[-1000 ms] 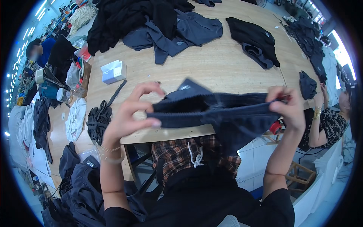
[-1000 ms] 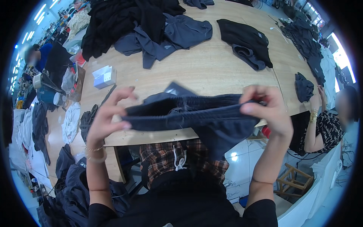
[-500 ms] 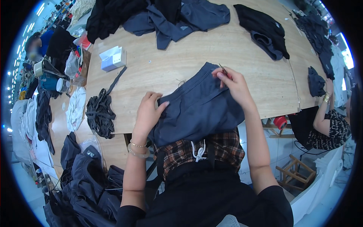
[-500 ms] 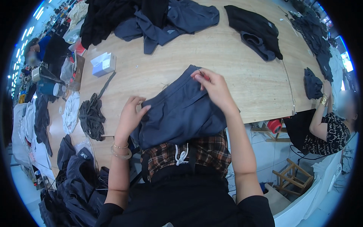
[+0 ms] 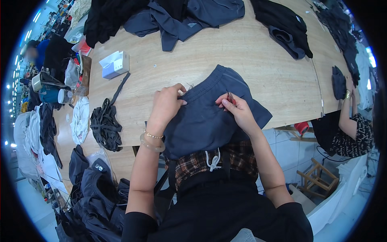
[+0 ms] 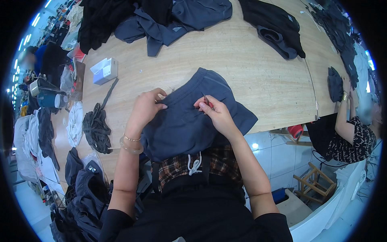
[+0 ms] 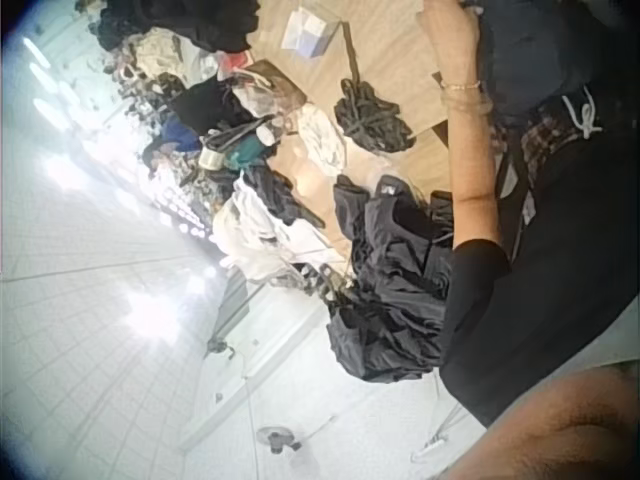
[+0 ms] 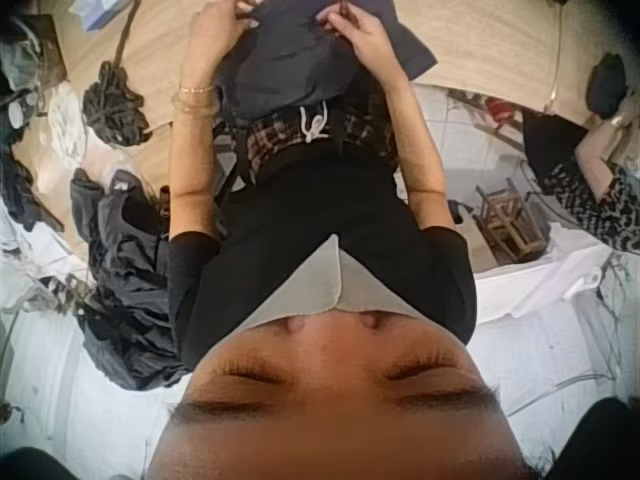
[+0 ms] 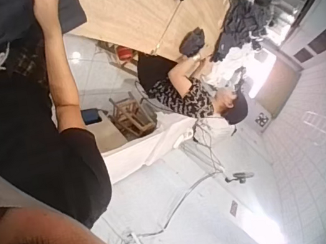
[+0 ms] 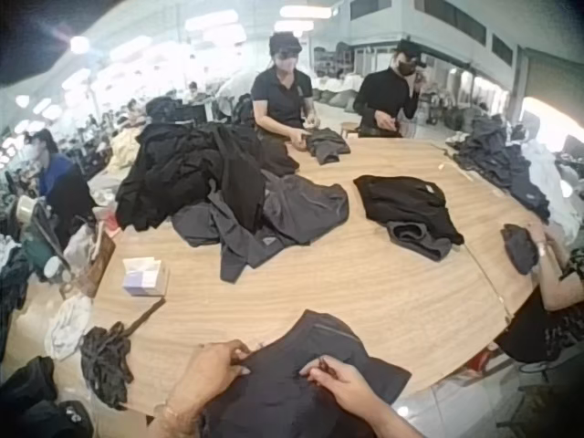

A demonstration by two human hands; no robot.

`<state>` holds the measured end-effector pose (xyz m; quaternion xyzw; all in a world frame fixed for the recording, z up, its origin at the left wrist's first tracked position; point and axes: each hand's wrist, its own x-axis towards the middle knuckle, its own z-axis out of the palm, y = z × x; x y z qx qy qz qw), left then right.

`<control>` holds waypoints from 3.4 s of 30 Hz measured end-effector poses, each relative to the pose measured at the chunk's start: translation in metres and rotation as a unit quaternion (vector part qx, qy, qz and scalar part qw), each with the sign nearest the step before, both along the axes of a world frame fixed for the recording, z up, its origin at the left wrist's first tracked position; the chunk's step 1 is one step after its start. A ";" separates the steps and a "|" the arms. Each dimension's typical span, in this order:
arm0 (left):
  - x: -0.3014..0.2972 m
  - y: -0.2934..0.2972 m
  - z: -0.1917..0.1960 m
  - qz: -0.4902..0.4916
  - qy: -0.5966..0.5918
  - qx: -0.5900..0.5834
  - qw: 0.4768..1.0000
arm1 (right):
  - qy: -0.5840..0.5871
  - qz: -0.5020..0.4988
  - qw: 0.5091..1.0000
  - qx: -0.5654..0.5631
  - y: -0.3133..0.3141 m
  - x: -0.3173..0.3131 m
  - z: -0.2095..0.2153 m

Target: The person uses small scissors to trim loose threads and excess fabric from the waistband and seams of a pair of dark shorts. The person repeatedly snips small pieces of thread and fabric while holding the garment on a wooden table.

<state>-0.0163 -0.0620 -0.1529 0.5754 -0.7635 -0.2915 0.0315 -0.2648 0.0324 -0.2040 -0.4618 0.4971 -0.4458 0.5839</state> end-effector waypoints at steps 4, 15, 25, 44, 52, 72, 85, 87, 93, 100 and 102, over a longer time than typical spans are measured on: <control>0.009 0.009 0.004 -0.062 0.008 -0.151 0.987 | -0.004 -0.005 1.000 0.001 -0.004 -0.001 -0.006; 0.001 0.028 0.030 0.003 0.331 0.206 0.921 | 0.001 -0.018 0.999 0.047 -0.005 0.003 0.007; -0.010 0.062 0.067 0.046 0.488 0.247 0.836 | 0.321 -0.080 0.914 -0.236 0.025 0.001 0.094; -0.010 0.073 0.071 0.024 0.435 0.184 0.881 | 0.469 -0.024 0.832 -0.297 0.028 0.014 0.117; -0.012 0.074 0.066 0.059 0.528 0.260 0.806 | 0.175 -0.077 0.955 -0.228 0.021 0.023 0.103; -0.021 0.081 0.061 0.094 0.562 0.211 0.794 | 0.251 -0.091 0.938 -0.222 0.025 0.004 0.094; -0.023 0.083 0.067 0.083 0.549 0.192 0.809 | 0.411 -0.068 0.837 -0.354 0.020 0.011 0.105; -0.022 0.083 0.066 0.080 0.550 0.190 0.809 | 0.412 -0.060 0.835 -0.359 0.021 0.011 0.105; -0.023 0.083 0.065 0.082 0.546 0.169 0.816 | 0.398 -0.054 0.848 -0.346 0.023 0.012 0.105; -0.030 0.086 0.049 0.105 0.526 0.083 0.840 | 0.404 -0.153 0.840 -0.328 0.027 0.019 0.097; -0.030 0.086 0.047 0.104 0.520 0.075 0.844 | 0.403 -0.156 0.840 -0.329 0.027 0.021 0.097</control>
